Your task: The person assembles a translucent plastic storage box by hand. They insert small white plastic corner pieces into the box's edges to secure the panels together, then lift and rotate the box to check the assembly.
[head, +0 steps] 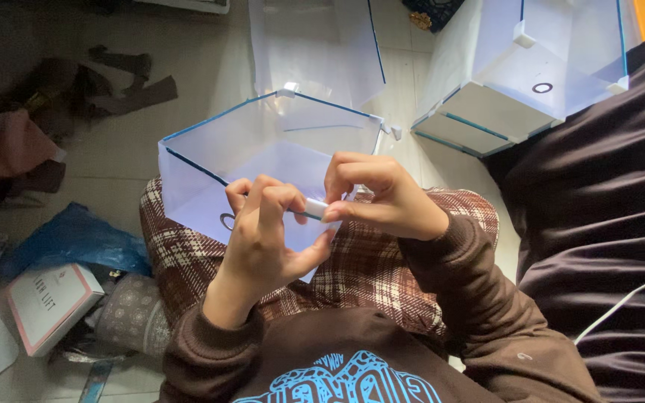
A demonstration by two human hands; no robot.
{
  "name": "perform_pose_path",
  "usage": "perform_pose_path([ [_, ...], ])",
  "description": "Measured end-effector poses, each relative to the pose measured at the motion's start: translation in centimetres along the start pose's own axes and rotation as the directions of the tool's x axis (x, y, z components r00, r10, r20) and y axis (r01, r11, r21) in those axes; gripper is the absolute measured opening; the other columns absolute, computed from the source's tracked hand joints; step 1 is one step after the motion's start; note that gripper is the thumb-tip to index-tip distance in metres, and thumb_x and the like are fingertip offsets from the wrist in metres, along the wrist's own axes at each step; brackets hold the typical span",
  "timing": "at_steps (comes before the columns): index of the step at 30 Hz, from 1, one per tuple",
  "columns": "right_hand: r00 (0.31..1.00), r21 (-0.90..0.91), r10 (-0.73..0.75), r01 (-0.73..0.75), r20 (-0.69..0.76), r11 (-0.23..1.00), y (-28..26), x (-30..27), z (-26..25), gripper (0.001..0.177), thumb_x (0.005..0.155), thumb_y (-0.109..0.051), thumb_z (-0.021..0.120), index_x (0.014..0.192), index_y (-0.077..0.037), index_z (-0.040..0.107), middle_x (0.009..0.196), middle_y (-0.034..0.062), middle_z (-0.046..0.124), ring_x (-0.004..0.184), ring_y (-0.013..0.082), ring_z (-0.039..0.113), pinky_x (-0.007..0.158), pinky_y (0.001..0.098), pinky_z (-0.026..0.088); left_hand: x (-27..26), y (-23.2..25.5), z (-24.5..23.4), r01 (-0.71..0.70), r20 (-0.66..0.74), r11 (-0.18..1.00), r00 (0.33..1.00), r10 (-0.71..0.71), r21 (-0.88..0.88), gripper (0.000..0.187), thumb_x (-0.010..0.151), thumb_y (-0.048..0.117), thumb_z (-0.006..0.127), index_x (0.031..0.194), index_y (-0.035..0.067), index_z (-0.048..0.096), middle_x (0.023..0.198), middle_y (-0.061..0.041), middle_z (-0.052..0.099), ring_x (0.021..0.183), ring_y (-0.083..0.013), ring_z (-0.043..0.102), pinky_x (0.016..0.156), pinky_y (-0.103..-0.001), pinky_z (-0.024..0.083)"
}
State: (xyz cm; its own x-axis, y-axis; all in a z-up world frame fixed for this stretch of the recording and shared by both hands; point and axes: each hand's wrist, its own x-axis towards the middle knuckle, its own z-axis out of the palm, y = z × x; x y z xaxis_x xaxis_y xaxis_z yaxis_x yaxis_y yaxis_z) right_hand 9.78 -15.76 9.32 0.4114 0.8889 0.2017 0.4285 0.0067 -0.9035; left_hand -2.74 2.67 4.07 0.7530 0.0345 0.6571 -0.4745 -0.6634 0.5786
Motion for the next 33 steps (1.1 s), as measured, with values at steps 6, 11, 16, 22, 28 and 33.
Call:
perform_pose_path([
  [6,1.000,-0.025,0.013,-0.013,0.013,1.000,0.1,0.0,-0.4,0.021,0.092,-0.019,0.078,0.091,0.000,0.069,0.091,0.0042,0.062,0.089,0.0140,0.062,0.080,0.0285,0.050,0.2,0.1,0.0,0.016,0.013,1.000,1.000,-0.015,-0.018,0.058,0.074,0.020,0.088,0.111,0.010,0.046,0.093,0.001,0.055,0.091,-0.0196,0.057,0.090,-0.042,0.029],
  [11,0.999,0.017,0.033,-0.032,-0.009,0.999,0.1,0.1,-0.5,0.021,0.094,-0.017,0.078,0.090,0.000,0.067,0.092,0.0043,0.060,0.089,0.0142,0.059,0.079,0.0284,0.048,0.4,0.0,-0.1,0.018,0.015,1.000,1.000,-0.017,-0.021,0.058,0.073,0.020,0.088,0.111,0.009,0.046,0.094,0.000,0.055,0.090,-0.0192,0.057,0.090,-0.042,0.029],
  [16,1.000,-0.023,-0.006,0.006,-0.011,1.000,0.3,0.1,-0.9,0.019,0.093,-0.018,0.078,0.090,-0.001,0.069,0.091,0.0034,0.061,0.087,0.0128,0.061,0.077,0.0270,0.049,0.4,-0.1,-0.1,0.008,0.009,1.000,1.000,-0.008,-0.012,0.056,0.074,0.021,0.087,0.110,0.009,0.045,0.094,0.000,0.055,0.090,-0.0191,0.057,0.090,-0.042,0.029],
  [22,0.998,0.020,-0.022,0.023,-0.056,1.000,1.2,-0.3,-0.3,0.021,0.092,-0.020,0.079,0.091,-0.001,0.070,0.092,0.0035,0.062,0.089,0.0135,0.061,0.079,0.0275,0.048,0.5,-0.1,0.0,0.016,0.004,1.000,1.000,-0.016,-0.014,0.055,0.074,0.020,0.087,0.109,0.008,0.047,0.094,0.000,0.055,0.090,-0.0187,0.057,0.090,-0.041,0.029],
  [28,0.993,0.113,-0.041,0.054,-0.112,0.992,3.0,-0.7,0.4,0.024,0.093,-0.024,0.079,0.093,-0.001,0.071,0.095,0.0048,0.063,0.091,0.0142,0.060,0.081,0.0276,0.048,0.6,-0.1,0.1,0.022,0.002,1.000,1.000,-0.022,-0.022,0.056,0.073,0.021,0.087,0.108,0.007,0.046,0.095,-0.001,0.054,0.090,-0.0198,0.056,0.090,-0.041,0.029],
  [33,0.985,0.128,-0.024,0.046,-0.170,0.991,3.4,-1.1,1.4,0.024,0.094,-0.023,0.078,0.090,-0.001,0.068,0.094,0.0048,0.062,0.089,0.0140,0.059,0.079,0.0271,0.047,0.6,-0.3,0.1,0.022,0.000,1.000,1.000,-0.022,-0.013,0.056,0.074,0.022,0.088,0.109,0.007,0.047,0.095,-0.002,0.054,0.088,-0.0197,0.056,0.090,-0.041,0.029],
])
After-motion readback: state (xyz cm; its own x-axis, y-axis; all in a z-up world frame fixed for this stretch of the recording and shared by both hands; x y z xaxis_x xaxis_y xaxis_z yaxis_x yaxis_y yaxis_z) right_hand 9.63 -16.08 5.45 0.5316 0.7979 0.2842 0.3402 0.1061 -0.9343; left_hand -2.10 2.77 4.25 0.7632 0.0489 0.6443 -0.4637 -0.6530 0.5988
